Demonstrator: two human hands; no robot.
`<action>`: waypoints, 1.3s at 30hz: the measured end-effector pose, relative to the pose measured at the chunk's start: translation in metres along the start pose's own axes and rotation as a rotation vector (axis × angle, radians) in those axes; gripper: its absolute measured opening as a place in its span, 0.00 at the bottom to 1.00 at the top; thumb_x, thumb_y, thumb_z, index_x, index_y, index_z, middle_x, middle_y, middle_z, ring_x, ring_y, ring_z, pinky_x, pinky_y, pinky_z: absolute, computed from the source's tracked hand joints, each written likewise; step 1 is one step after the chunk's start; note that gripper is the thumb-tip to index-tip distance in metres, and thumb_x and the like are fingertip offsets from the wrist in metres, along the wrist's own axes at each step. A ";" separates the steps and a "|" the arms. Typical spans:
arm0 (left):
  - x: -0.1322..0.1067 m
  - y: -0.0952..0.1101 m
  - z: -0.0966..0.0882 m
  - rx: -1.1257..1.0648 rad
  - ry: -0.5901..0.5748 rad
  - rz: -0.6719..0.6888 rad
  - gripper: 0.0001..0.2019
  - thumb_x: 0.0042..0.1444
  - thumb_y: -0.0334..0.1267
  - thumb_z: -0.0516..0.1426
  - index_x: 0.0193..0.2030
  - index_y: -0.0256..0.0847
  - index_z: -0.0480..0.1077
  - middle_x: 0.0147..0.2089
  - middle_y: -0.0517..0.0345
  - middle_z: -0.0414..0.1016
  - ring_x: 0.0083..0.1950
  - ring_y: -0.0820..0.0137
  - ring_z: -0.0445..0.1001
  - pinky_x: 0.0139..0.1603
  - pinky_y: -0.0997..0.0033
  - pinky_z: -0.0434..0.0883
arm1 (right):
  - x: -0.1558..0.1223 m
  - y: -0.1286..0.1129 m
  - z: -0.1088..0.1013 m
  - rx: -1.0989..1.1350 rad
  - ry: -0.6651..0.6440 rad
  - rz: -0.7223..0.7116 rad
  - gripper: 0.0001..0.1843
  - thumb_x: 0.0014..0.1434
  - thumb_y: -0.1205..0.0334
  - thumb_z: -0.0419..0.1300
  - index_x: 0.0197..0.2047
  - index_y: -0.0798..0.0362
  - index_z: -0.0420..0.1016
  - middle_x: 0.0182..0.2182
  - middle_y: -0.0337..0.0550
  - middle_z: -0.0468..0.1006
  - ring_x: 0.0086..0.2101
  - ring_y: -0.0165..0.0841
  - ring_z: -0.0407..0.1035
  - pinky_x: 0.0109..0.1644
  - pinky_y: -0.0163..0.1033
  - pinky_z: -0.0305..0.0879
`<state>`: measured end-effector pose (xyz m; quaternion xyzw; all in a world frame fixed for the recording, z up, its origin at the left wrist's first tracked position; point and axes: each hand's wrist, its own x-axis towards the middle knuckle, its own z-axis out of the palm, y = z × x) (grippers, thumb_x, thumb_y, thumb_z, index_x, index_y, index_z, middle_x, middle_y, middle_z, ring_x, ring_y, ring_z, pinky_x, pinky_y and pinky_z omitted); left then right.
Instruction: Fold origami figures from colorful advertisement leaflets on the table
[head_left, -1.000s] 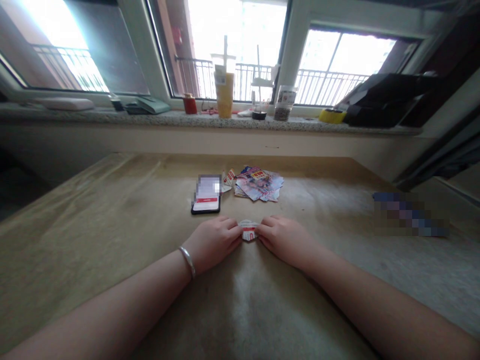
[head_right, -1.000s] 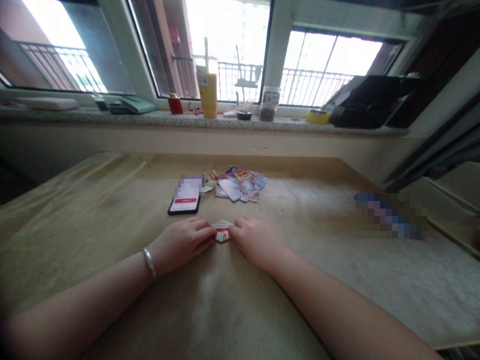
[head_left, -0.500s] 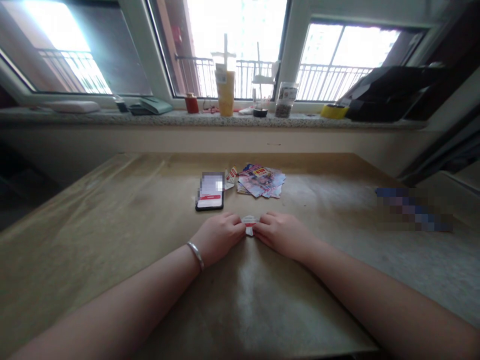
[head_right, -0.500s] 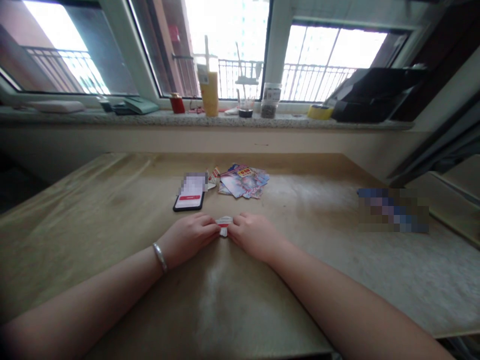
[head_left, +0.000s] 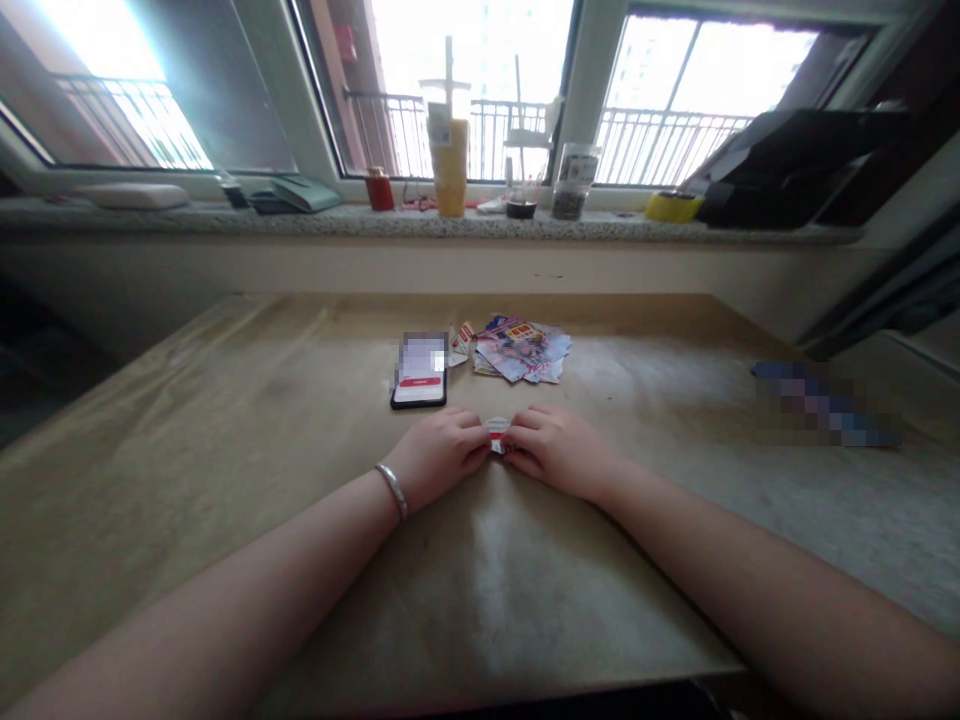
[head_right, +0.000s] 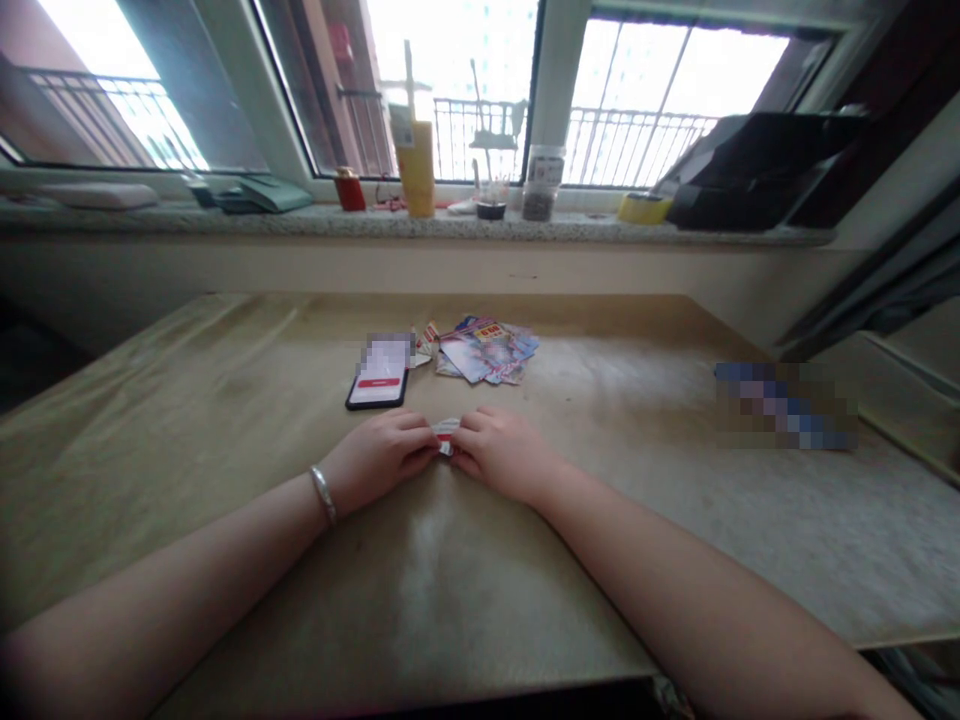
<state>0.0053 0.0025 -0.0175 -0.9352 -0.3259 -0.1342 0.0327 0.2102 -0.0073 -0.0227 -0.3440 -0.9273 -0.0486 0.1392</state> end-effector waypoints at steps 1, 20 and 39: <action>0.000 -0.001 0.000 -0.011 0.004 -0.002 0.07 0.59 0.35 0.54 0.33 0.38 0.72 0.32 0.57 0.71 0.34 0.70 0.68 0.36 0.72 0.65 | 0.000 0.000 0.001 0.002 0.011 -0.005 0.12 0.62 0.57 0.53 0.38 0.54 0.74 0.34 0.46 0.74 0.35 0.34 0.65 0.37 0.37 0.59; -0.002 -0.008 -0.008 -0.064 -0.025 0.066 0.09 0.60 0.35 0.52 0.37 0.41 0.75 0.32 0.58 0.74 0.33 0.72 0.71 0.35 0.74 0.66 | 0.006 0.002 0.007 0.357 0.014 0.244 0.07 0.58 0.65 0.56 0.33 0.55 0.74 0.30 0.42 0.73 0.31 0.28 0.65 0.34 0.32 0.57; -0.003 -0.010 -0.006 0.193 -0.040 0.239 0.13 0.63 0.34 0.49 0.49 0.42 0.71 0.33 0.55 0.71 0.32 0.73 0.68 0.32 0.74 0.66 | 0.007 0.007 0.009 0.476 0.018 0.327 0.04 0.56 0.65 0.60 0.32 0.55 0.75 0.28 0.39 0.73 0.29 0.27 0.65 0.33 0.31 0.57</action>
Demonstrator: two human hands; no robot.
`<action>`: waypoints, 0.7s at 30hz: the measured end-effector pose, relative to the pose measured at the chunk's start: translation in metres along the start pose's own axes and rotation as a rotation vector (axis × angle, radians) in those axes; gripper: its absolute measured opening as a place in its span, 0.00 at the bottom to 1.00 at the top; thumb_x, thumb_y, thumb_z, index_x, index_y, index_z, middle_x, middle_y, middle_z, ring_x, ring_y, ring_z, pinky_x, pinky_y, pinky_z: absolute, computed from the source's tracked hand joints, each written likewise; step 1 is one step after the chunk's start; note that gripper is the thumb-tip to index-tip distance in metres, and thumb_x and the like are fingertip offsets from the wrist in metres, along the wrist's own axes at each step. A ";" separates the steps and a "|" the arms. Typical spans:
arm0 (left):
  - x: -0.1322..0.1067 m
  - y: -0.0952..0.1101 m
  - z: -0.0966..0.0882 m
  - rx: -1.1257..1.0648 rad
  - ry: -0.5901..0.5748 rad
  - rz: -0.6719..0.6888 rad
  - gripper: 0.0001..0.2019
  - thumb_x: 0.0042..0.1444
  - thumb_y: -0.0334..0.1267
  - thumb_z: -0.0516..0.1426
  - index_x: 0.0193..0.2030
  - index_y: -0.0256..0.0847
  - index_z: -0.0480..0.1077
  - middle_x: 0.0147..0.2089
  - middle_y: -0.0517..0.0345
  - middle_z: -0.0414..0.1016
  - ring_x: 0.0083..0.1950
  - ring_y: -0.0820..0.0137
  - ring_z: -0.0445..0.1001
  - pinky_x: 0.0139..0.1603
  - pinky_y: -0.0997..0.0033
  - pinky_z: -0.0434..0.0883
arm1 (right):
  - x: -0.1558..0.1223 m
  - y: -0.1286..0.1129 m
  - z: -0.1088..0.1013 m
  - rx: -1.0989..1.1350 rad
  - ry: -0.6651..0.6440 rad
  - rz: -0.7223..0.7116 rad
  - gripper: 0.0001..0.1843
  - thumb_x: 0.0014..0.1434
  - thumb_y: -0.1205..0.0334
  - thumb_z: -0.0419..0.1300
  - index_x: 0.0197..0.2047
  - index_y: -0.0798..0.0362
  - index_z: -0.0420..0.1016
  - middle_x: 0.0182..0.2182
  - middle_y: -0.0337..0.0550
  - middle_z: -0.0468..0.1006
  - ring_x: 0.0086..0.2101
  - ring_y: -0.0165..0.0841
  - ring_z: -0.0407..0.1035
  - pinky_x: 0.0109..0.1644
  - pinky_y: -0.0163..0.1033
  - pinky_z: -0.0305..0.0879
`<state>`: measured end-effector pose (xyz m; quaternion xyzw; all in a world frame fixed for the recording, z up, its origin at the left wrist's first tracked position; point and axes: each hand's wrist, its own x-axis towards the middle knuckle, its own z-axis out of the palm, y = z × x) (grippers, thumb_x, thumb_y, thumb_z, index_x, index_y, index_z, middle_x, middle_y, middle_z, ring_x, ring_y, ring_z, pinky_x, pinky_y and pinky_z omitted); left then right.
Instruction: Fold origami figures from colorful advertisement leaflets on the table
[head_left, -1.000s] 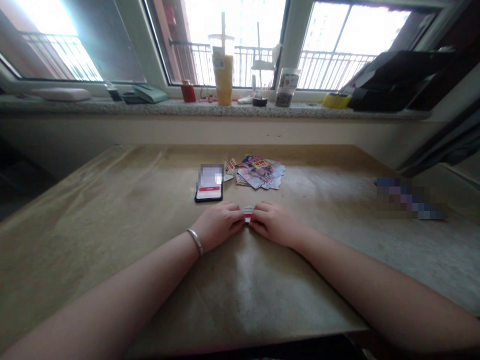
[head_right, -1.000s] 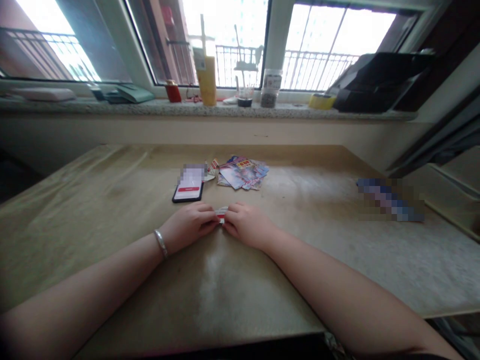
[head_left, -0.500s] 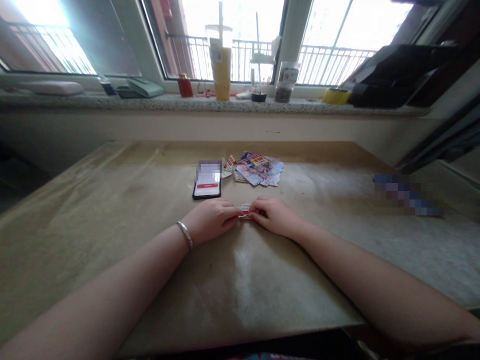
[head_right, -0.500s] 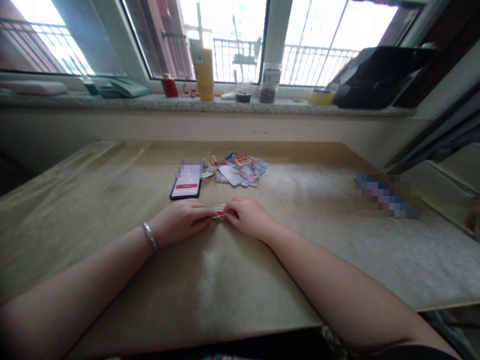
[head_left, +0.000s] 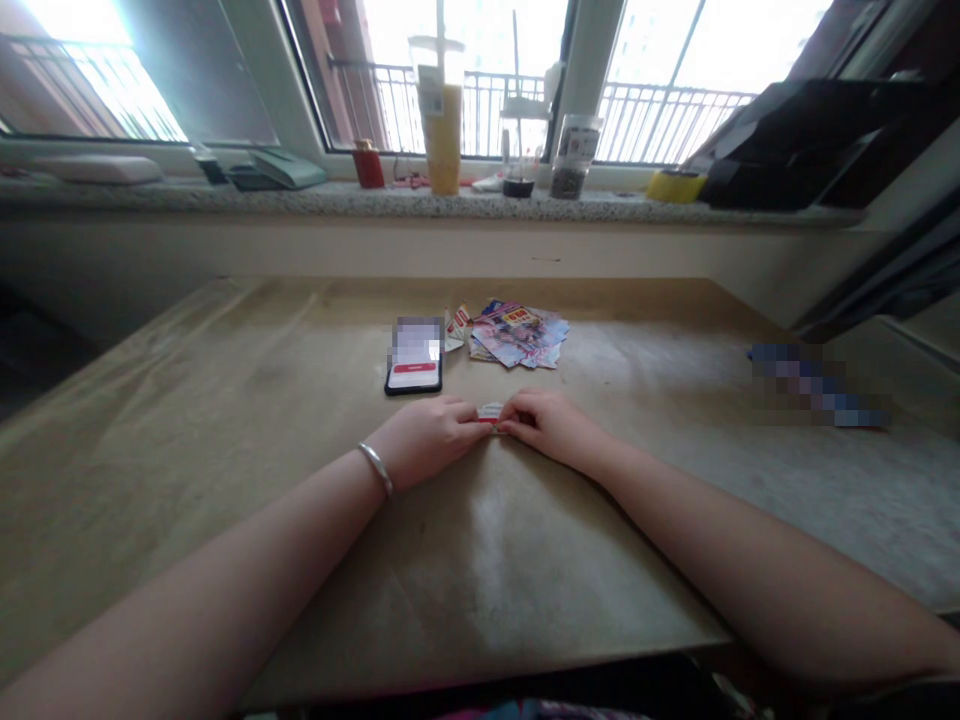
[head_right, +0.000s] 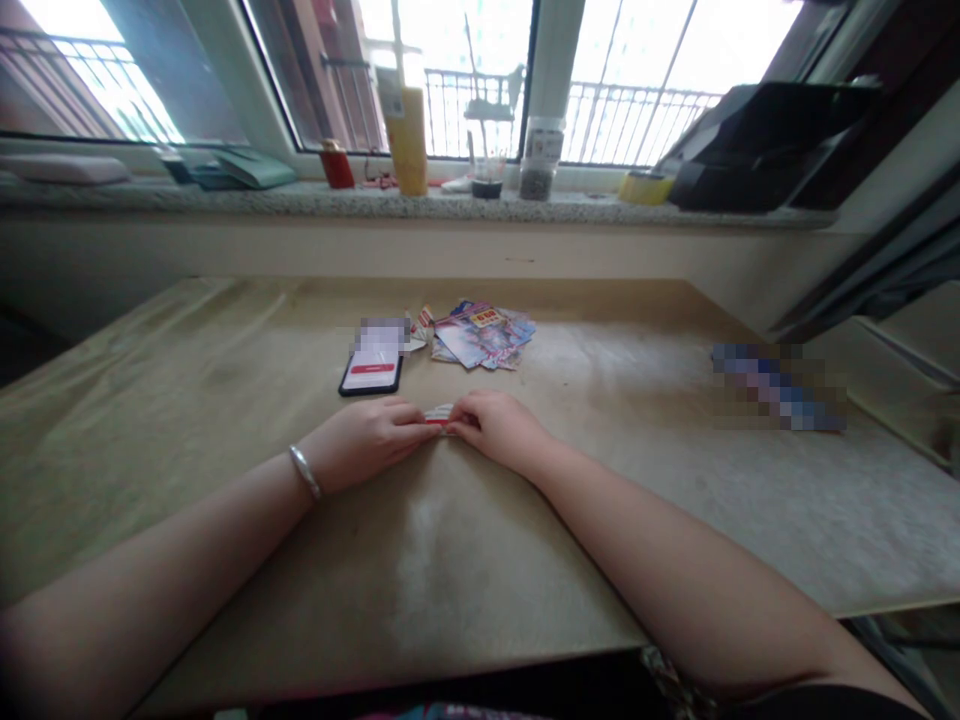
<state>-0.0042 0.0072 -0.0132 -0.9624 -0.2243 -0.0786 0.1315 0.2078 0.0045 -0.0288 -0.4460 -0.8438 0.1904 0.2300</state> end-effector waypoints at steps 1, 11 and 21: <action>0.001 0.001 0.000 0.009 -0.008 -0.007 0.12 0.63 0.34 0.49 0.48 0.41 0.72 0.33 0.55 0.71 0.32 0.73 0.68 0.32 0.74 0.66 | -0.001 0.000 0.000 -0.006 0.006 -0.008 0.03 0.56 0.65 0.60 0.33 0.55 0.74 0.27 0.39 0.73 0.29 0.27 0.64 0.33 0.30 0.57; 0.001 0.002 0.006 -0.103 0.082 -0.147 0.11 0.63 0.38 0.50 0.39 0.44 0.74 0.33 0.59 0.72 0.32 0.74 0.68 0.31 0.75 0.63 | -0.011 -0.004 -0.007 -0.340 -0.005 -0.265 0.11 0.63 0.62 0.52 0.41 0.52 0.76 0.35 0.45 0.75 0.34 0.31 0.67 0.37 0.35 0.57; 0.000 0.001 0.007 -0.067 0.071 -0.111 0.11 0.63 0.36 0.49 0.43 0.46 0.73 0.33 0.61 0.73 0.32 0.73 0.69 0.30 0.75 0.62 | -0.008 0.002 -0.005 -0.276 0.019 -0.223 0.10 0.61 0.62 0.55 0.39 0.51 0.78 0.35 0.43 0.76 0.35 0.30 0.68 0.39 0.34 0.59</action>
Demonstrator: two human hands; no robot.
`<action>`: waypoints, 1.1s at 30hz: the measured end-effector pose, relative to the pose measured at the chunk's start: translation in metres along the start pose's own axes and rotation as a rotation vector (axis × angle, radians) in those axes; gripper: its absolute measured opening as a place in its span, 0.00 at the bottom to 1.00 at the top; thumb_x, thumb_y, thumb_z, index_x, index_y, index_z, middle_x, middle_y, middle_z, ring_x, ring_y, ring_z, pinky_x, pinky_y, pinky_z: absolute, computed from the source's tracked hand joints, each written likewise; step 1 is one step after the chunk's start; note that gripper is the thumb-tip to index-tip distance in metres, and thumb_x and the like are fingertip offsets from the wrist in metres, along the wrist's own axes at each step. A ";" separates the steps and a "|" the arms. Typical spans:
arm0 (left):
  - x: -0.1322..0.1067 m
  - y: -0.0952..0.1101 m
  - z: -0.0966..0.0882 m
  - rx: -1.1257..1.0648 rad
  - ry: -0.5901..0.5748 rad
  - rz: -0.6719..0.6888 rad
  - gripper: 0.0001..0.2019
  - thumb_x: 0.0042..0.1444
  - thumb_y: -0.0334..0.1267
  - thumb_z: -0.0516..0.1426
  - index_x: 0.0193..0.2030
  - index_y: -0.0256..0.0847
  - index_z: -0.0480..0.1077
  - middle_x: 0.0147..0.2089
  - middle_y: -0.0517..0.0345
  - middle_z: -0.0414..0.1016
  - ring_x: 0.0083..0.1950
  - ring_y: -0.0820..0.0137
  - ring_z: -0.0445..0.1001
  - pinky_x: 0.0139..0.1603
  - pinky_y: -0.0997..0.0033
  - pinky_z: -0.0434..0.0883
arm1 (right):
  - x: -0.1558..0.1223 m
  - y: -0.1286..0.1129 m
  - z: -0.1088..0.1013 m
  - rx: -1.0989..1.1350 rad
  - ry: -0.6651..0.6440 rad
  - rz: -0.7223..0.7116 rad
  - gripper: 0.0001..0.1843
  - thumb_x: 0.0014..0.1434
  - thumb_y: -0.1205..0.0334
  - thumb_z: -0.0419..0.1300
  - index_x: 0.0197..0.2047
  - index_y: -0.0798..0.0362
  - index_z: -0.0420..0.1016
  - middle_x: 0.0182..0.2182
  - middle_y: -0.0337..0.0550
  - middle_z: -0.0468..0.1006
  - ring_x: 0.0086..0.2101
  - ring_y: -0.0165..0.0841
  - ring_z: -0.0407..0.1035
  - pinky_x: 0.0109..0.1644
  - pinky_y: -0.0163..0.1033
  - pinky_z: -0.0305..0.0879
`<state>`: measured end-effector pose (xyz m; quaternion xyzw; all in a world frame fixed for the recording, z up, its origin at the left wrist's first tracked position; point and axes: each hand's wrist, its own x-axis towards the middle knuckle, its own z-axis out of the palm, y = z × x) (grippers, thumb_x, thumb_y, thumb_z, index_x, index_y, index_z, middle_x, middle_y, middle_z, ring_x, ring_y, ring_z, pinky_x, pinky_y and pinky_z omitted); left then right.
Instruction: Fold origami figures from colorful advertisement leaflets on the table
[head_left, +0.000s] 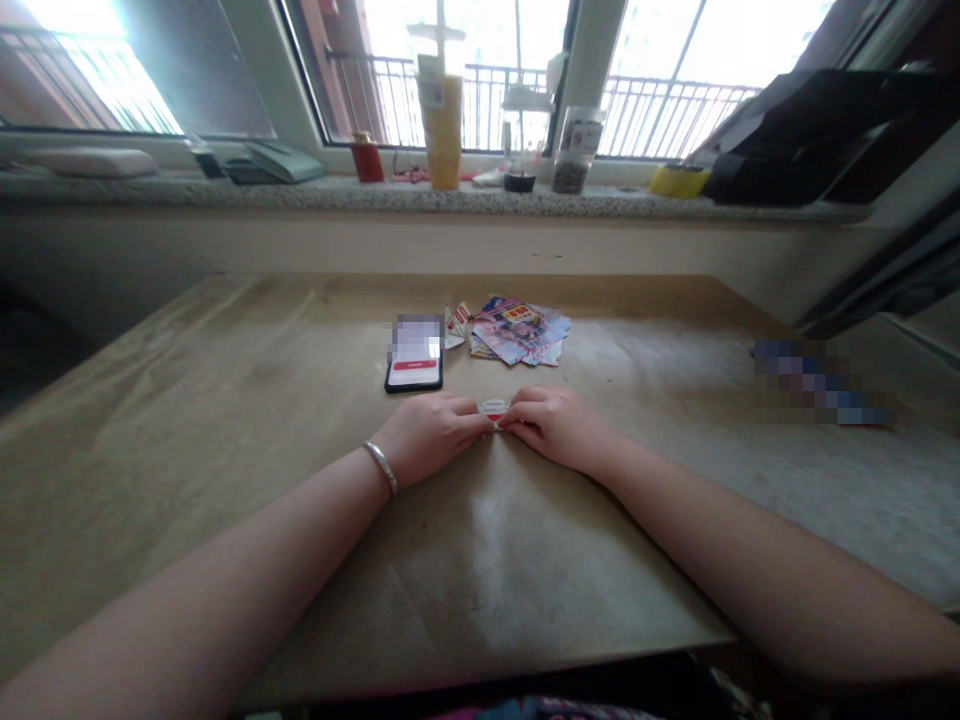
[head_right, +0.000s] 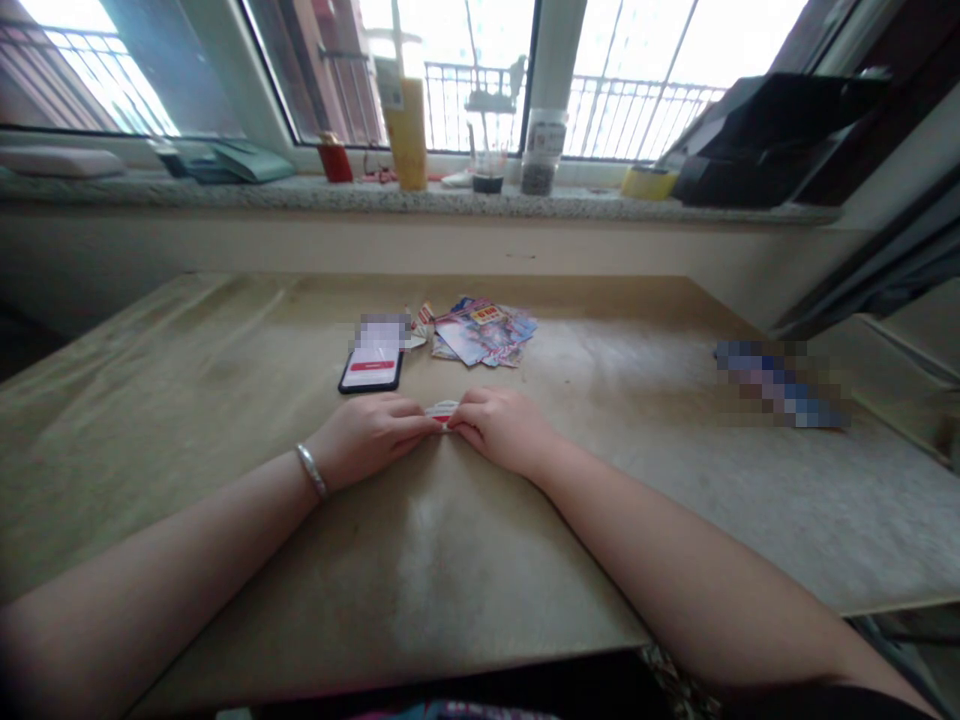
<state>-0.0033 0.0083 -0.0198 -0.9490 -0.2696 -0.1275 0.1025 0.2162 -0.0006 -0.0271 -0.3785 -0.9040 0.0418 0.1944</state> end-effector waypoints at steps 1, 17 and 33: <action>0.000 0.000 0.000 0.010 0.000 0.008 0.11 0.63 0.36 0.49 0.44 0.47 0.73 0.33 0.60 0.73 0.32 0.73 0.69 0.30 0.74 0.63 | 0.000 0.000 0.000 0.010 -0.001 0.005 0.10 0.61 0.62 0.55 0.38 0.51 0.78 0.34 0.43 0.76 0.35 0.30 0.68 0.39 0.34 0.59; 0.003 0.008 -0.003 0.075 -0.008 -0.024 0.09 0.61 0.35 0.52 0.41 0.45 0.73 0.33 0.60 0.72 0.31 0.73 0.68 0.29 0.75 0.61 | 0.004 0.000 0.005 0.146 0.007 0.135 0.06 0.58 0.65 0.57 0.33 0.54 0.76 0.31 0.42 0.74 0.32 0.28 0.67 0.36 0.32 0.59; 0.005 0.011 -0.007 0.026 -0.063 -0.095 0.09 0.61 0.37 0.53 0.45 0.49 0.72 0.33 0.61 0.72 0.33 0.72 0.69 0.29 0.74 0.60 | -0.004 -0.012 -0.007 -0.189 -0.050 0.040 0.12 0.62 0.62 0.52 0.40 0.47 0.77 0.35 0.40 0.77 0.34 0.31 0.68 0.34 0.35 0.54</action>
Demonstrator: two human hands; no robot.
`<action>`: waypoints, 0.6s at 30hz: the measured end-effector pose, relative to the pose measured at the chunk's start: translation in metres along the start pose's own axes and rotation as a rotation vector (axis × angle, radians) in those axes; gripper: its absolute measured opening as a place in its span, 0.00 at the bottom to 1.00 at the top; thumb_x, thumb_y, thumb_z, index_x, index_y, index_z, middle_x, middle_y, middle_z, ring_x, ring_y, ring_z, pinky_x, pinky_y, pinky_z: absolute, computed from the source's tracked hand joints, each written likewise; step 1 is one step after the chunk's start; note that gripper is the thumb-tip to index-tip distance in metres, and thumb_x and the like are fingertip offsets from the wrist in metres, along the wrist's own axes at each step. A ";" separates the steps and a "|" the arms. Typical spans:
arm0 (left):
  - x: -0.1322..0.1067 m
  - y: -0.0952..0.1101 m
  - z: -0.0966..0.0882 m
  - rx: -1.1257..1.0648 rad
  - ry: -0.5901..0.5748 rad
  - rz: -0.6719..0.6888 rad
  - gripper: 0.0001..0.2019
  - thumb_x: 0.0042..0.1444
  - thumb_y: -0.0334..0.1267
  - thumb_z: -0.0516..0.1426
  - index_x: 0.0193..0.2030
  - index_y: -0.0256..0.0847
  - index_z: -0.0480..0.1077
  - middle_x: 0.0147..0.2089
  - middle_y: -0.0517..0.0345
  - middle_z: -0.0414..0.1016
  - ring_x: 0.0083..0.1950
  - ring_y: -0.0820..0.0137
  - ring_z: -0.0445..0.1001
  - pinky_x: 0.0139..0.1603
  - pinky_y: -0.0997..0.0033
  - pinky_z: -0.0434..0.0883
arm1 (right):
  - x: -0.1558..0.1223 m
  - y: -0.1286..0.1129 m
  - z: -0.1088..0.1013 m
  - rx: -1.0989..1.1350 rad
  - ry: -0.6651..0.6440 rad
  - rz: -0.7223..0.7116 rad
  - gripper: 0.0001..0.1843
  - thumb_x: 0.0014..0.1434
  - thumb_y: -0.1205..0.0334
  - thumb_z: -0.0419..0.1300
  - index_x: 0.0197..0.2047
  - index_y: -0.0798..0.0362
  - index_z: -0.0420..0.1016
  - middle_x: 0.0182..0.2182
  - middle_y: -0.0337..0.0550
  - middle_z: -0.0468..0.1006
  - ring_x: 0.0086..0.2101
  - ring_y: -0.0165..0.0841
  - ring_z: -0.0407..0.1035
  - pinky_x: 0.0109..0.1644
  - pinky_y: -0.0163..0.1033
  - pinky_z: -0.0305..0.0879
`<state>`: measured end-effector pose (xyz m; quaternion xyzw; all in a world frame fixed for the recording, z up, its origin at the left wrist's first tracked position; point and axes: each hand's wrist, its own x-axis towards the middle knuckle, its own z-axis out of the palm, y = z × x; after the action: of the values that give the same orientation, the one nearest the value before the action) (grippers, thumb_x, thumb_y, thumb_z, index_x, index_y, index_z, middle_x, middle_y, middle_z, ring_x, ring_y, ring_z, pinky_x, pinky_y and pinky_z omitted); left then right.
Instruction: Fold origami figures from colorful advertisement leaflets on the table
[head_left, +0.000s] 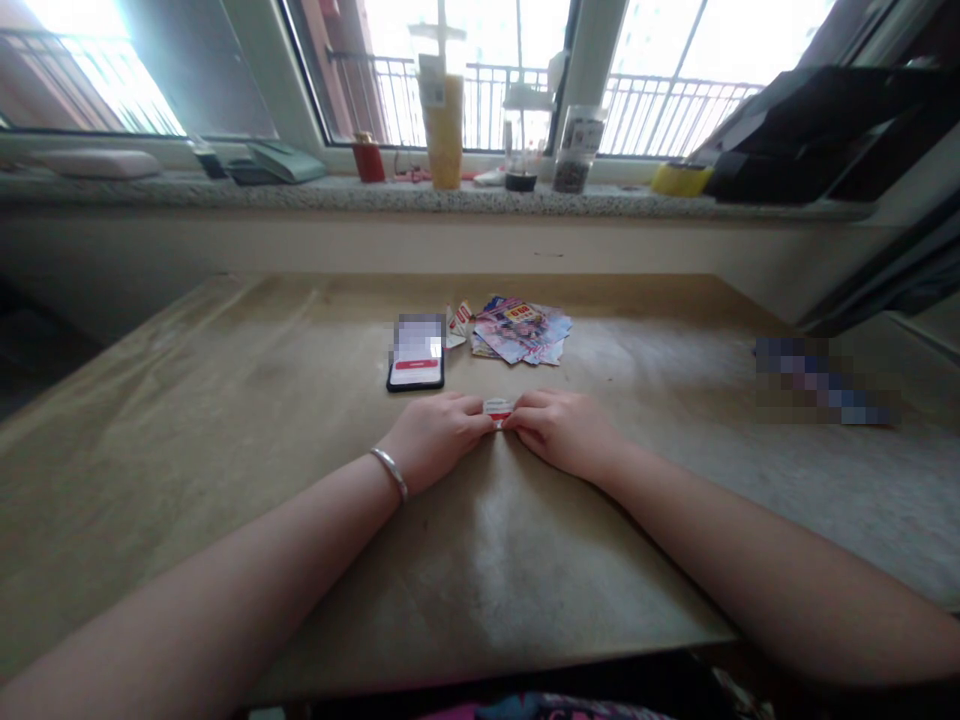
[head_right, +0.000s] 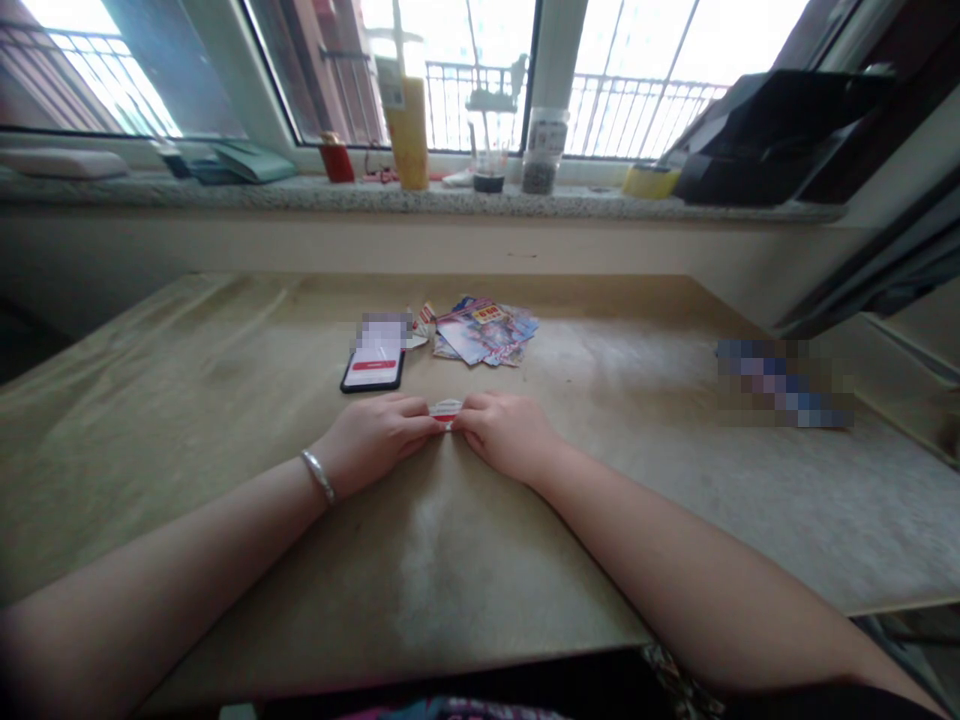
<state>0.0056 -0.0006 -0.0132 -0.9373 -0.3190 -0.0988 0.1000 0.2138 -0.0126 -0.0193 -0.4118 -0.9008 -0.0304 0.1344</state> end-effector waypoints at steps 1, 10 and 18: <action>0.000 0.000 0.000 -0.003 -0.008 -0.004 0.09 0.61 0.37 0.53 0.45 0.50 0.72 0.34 0.61 0.72 0.33 0.72 0.69 0.29 0.74 0.60 | 0.001 0.000 0.000 -0.003 -0.004 0.010 0.12 0.61 0.62 0.52 0.40 0.48 0.77 0.35 0.40 0.77 0.35 0.31 0.68 0.34 0.35 0.54; 0.000 0.000 0.000 0.032 -0.003 0.009 0.08 0.61 0.36 0.53 0.42 0.46 0.73 0.33 0.60 0.72 0.32 0.72 0.68 0.28 0.74 0.60 | 0.002 -0.002 0.001 -0.009 -0.022 0.031 0.11 0.61 0.63 0.51 0.38 0.50 0.76 0.36 0.41 0.76 0.37 0.33 0.69 0.37 0.35 0.57; -0.002 -0.006 0.005 0.028 0.071 0.138 0.11 0.62 0.35 0.52 0.48 0.48 0.72 0.35 0.60 0.73 0.34 0.72 0.68 0.30 0.74 0.63 | 0.003 0.001 0.000 0.100 -0.028 0.079 0.12 0.61 0.63 0.52 0.38 0.49 0.78 0.37 0.41 0.77 0.38 0.33 0.70 0.38 0.35 0.58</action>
<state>0.0010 0.0046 -0.0176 -0.9515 -0.2511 -0.1201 0.1311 0.2127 -0.0094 -0.0190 -0.4404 -0.8859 0.0256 0.1434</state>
